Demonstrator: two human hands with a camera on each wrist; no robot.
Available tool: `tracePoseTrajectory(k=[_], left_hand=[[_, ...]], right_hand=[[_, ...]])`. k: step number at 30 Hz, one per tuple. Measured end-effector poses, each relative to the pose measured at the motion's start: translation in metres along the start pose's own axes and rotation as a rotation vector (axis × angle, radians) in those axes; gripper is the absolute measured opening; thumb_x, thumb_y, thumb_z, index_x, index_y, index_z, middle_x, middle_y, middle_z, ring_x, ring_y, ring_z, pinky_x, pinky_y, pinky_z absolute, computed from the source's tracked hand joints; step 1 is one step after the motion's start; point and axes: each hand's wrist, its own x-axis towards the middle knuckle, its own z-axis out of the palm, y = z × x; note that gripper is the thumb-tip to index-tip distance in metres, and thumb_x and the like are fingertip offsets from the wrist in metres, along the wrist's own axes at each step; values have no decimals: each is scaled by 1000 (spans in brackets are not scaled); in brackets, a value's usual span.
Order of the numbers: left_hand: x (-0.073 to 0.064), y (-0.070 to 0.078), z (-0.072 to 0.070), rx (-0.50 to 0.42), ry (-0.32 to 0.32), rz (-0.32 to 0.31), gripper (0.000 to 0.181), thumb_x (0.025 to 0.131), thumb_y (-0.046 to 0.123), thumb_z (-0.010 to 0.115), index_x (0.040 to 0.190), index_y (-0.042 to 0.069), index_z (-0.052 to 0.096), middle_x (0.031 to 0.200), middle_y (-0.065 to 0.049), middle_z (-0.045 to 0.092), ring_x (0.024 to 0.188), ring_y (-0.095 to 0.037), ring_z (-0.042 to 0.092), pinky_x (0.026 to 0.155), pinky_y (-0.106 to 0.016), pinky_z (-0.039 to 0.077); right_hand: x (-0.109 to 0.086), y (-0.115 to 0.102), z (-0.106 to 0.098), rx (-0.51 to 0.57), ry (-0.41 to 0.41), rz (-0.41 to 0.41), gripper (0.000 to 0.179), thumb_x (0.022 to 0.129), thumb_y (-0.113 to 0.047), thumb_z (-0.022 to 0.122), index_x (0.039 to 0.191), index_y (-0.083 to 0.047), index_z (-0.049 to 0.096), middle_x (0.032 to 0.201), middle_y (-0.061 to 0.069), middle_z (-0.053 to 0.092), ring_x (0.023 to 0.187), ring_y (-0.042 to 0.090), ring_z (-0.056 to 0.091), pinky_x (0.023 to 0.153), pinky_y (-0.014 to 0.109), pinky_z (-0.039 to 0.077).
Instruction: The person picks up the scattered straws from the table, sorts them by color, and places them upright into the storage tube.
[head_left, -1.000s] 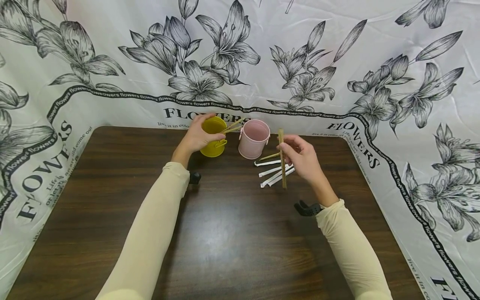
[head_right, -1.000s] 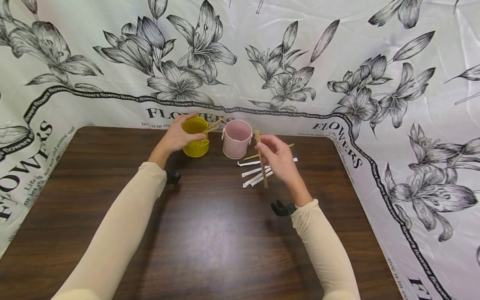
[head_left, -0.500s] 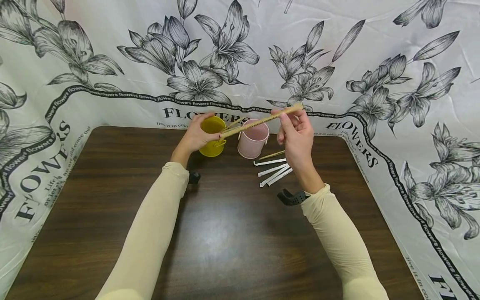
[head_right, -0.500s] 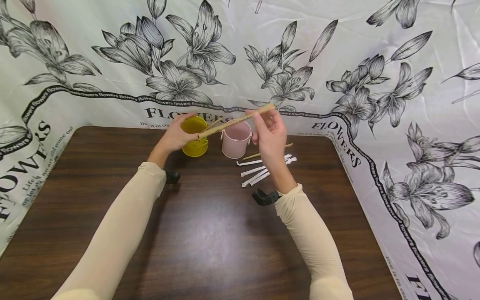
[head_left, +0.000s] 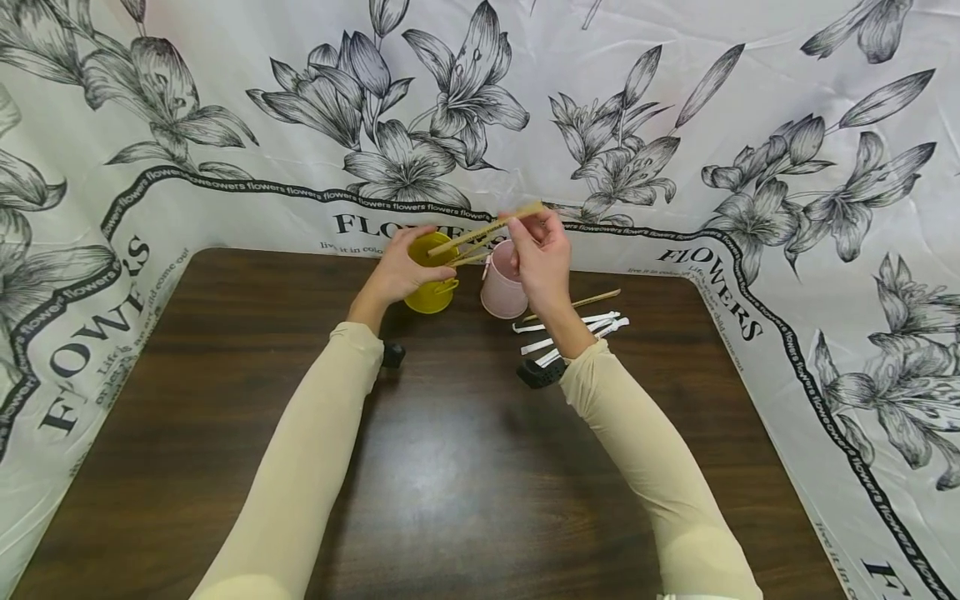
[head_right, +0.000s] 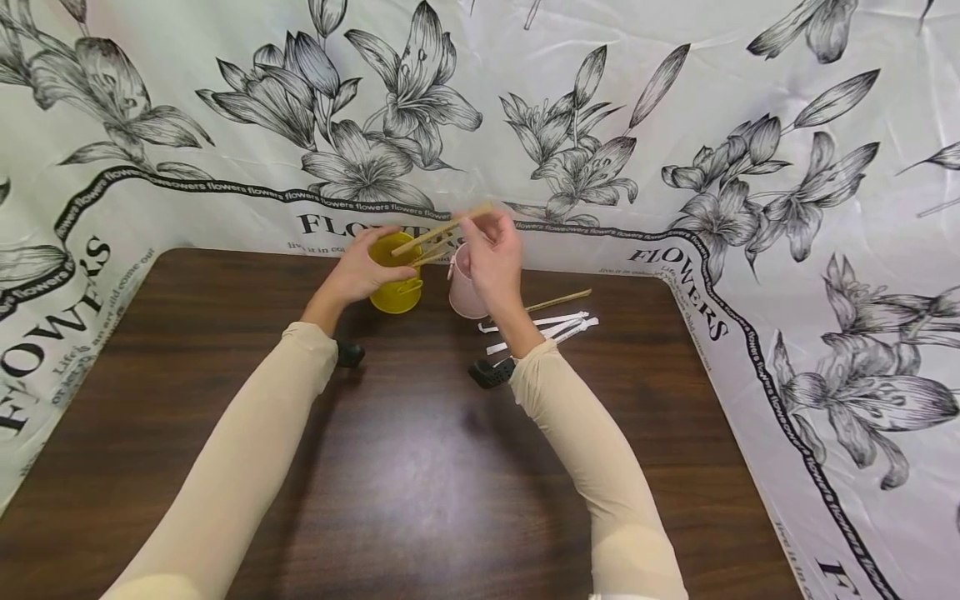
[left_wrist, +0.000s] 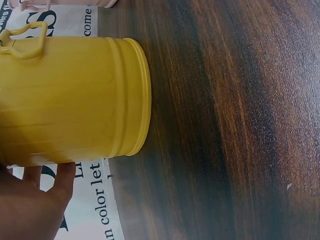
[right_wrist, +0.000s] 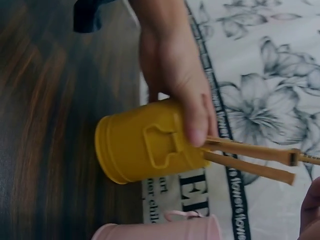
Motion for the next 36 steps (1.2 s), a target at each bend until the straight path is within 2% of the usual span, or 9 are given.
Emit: tracePoseTrajectory(k=[3,5,11,16,19,24,27,31,36], left_hand=[[1,0,1,-3,-1,3,93,77,47,87,156,29,42,163,-9,28,150,-34,29,125,-57,25],[1,0,0,-5,2,3,93,77,47,87,156,28,42,162,-9,28,148,-34,30,124,-56,26],[0,0,-1,-1,12,4,95,76,51,88,156,28,42,162,-9,29,146,-34,33,124,-56,27],[0,1,-1,5,8,6,95,76,49,88,156,27,42,161,-10,29,145,-34,34,123,-56,28],[0,2,-1,7,5,2,94,76,48,88,156,28,41,161,-10,29,145,-34,34,123,-56,28],[0,1,-2,14,6,-6,92,78,46,87,156,29,41,162,-10,28,147,-34,32,124,-57,26],[-1,0,-2,14,11,-7,92,78,45,87,156,29,41,162,-10,28,147,-34,32,125,-57,25],[-1,1,-2,14,7,-6,93,77,50,87,156,30,41,163,-9,28,147,-34,32,125,-58,25],[-1,3,-2,25,-1,-5,96,76,51,87,156,31,40,163,-9,27,147,-34,32,124,-58,26]], right_hand=[[3,8,7,-16,-34,32,12,99,-6,64,108,-12,59,117,28,71,46,6,45,45,17,37],[6,12,12,-26,-62,62,12,100,-7,63,111,-10,58,122,33,67,46,8,45,45,18,38],[8,12,22,-108,-101,131,18,101,-11,62,118,-4,58,128,27,68,49,8,46,45,18,39],[3,-3,27,-159,-112,101,23,102,-5,59,121,8,55,127,31,66,56,7,49,47,15,37],[0,-9,29,-169,-108,92,22,101,-3,59,118,10,56,125,32,67,58,7,49,47,15,37],[4,4,27,-162,-112,87,27,100,-2,61,122,13,55,126,33,66,75,2,60,52,14,38],[8,13,24,-136,-112,110,32,99,-5,64,126,10,55,126,28,68,77,6,60,52,15,40],[9,13,15,-106,-90,151,31,97,-11,69,124,0,59,117,10,71,63,8,55,49,17,41],[6,10,-6,-169,-51,119,27,96,-16,71,119,-4,62,109,-5,68,64,3,60,57,17,47]])
